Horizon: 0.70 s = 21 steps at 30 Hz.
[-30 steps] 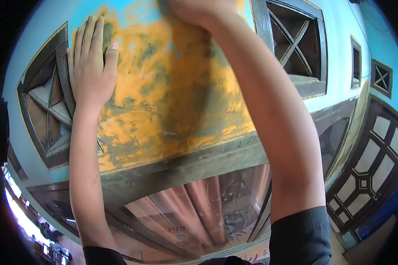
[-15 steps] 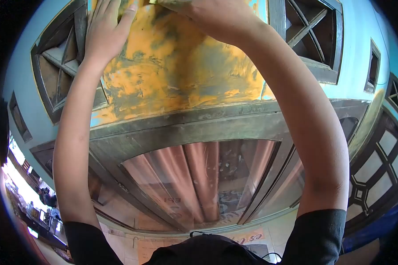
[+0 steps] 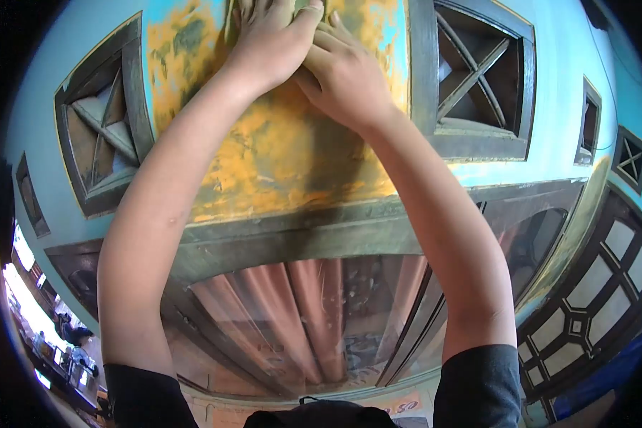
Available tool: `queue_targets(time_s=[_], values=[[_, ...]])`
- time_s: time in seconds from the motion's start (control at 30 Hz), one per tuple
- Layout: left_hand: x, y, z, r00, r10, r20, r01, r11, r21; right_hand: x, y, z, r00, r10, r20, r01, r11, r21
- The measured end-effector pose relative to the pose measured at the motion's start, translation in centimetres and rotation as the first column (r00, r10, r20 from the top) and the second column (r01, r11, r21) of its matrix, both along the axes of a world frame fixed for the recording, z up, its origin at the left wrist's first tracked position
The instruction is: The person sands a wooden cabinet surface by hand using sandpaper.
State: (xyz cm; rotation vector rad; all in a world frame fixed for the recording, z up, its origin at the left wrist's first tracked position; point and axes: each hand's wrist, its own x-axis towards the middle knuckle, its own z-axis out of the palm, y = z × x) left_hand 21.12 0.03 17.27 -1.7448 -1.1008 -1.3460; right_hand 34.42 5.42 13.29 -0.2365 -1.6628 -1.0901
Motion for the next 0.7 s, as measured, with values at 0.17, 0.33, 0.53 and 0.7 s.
queue_targets(time_s=[0.17, 0.33, 0.53, 0.7], values=[[-1.8, 0.6, 4.3, 0.986, 0.141, -0.086, -0.142, 0.990, -0.011, 0.1, -0.6, -0.6, 0.981, 0.166, -0.099, -0.172, 0.984, -0.055], [-3.3, 1.7, 5.8, 0.955, 0.251, -0.156, -0.212, 0.950, 0.231, 0.9, -0.2, -0.6, 0.963, 0.188, -0.195, -0.192, 0.981, -0.006], [-4.4, 1.7, 8.4, 0.879, 0.399, -0.261, -0.334, 0.906, 0.261, 0.7, 0.1, -0.6, 0.958, 0.063, -0.280, -0.066, 0.998, -0.003], [-4.2, 1.8, 10.7, 0.886, 0.427, -0.182, -0.376, 0.890, 0.259, 0.8, 0.3, -0.5, 0.946, 0.010, -0.325, -0.022, 0.999, -0.034]])
